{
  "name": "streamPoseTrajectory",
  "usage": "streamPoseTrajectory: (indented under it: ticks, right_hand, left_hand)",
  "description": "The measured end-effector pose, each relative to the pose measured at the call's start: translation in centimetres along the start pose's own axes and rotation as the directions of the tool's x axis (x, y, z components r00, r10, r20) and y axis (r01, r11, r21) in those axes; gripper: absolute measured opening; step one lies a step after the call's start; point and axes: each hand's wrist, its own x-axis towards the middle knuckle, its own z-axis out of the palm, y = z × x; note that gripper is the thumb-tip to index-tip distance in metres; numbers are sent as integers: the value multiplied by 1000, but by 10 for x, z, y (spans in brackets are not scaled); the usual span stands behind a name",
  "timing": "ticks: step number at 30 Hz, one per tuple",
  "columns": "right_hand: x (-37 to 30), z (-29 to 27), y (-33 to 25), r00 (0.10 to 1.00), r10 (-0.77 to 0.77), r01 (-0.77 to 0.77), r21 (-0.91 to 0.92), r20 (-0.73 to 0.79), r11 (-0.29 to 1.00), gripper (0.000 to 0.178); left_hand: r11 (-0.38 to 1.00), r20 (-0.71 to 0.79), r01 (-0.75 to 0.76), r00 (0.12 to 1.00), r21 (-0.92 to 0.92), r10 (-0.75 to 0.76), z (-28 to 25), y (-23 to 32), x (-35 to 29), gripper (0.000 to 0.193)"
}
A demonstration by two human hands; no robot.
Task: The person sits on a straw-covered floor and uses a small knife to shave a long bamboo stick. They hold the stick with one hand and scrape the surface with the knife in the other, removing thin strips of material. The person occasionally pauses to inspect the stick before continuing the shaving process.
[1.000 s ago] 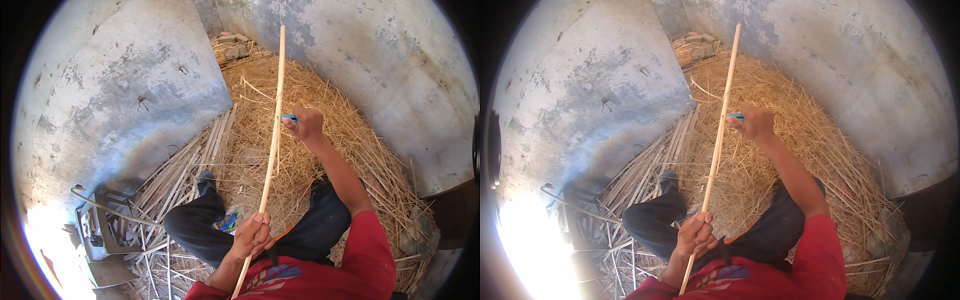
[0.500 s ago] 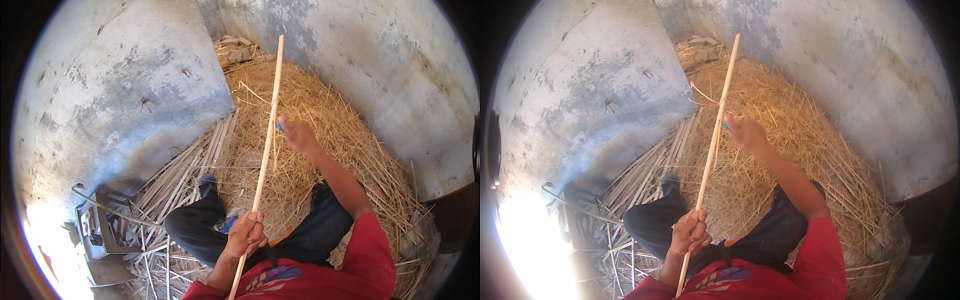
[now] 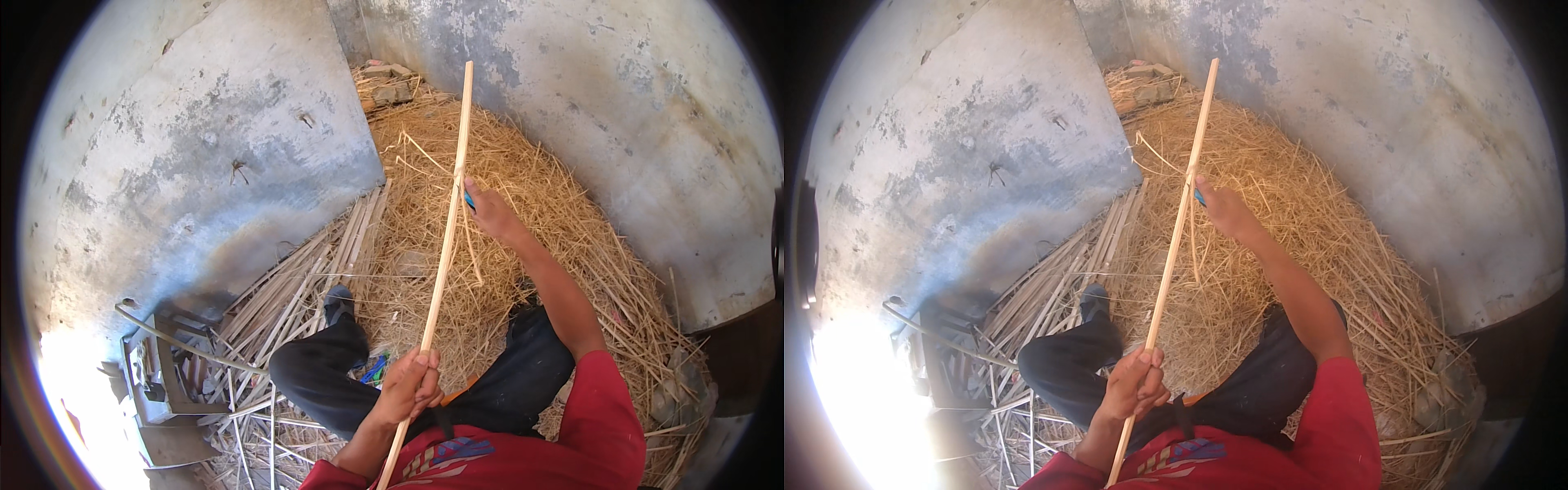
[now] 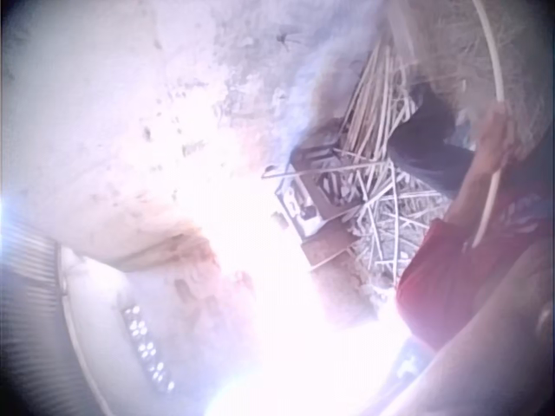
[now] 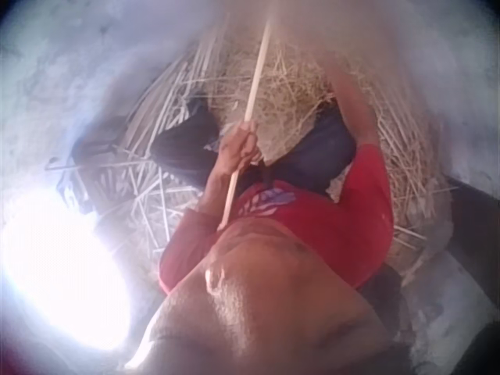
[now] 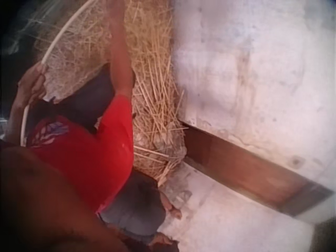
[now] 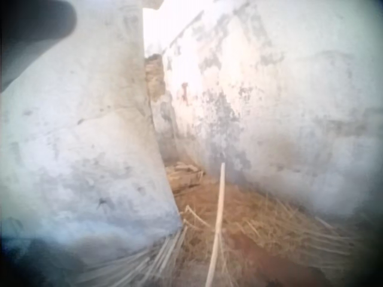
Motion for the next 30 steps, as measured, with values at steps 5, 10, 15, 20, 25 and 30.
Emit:
streamPoseTrajectory:
  ticks: [5,10,15,20,25,30]
  right_hand:
    - [-13,-15,-21,942,141,-224,258,306,940,71]
    - [-10,-25,-18,839,156,-331,262,522,907,71]
    - [-8,-23,-14,838,191,-349,233,512,908,75]
    - [-8,1,22,981,-193,190,-130,-15,973,72]
    - [-34,6,1,766,-606,457,-481,-215,748,57]
    - [-1,-21,24,517,-804,451,-705,-293,547,52]
  left_hand:
    - [1000,-5,-5,1000,11,5,0,0,-1,26]
    - [999,-6,-3,1000,54,3,-4,0,-1,26]
    - [996,-30,4,1000,87,-1,-7,1,0,26]
    - [999,-37,0,999,41,1,-9,0,2,26]
    - [999,-70,-1,998,40,4,-4,3,-4,26]
    - [999,-6,31,1000,22,-31,3,-5,0,26]
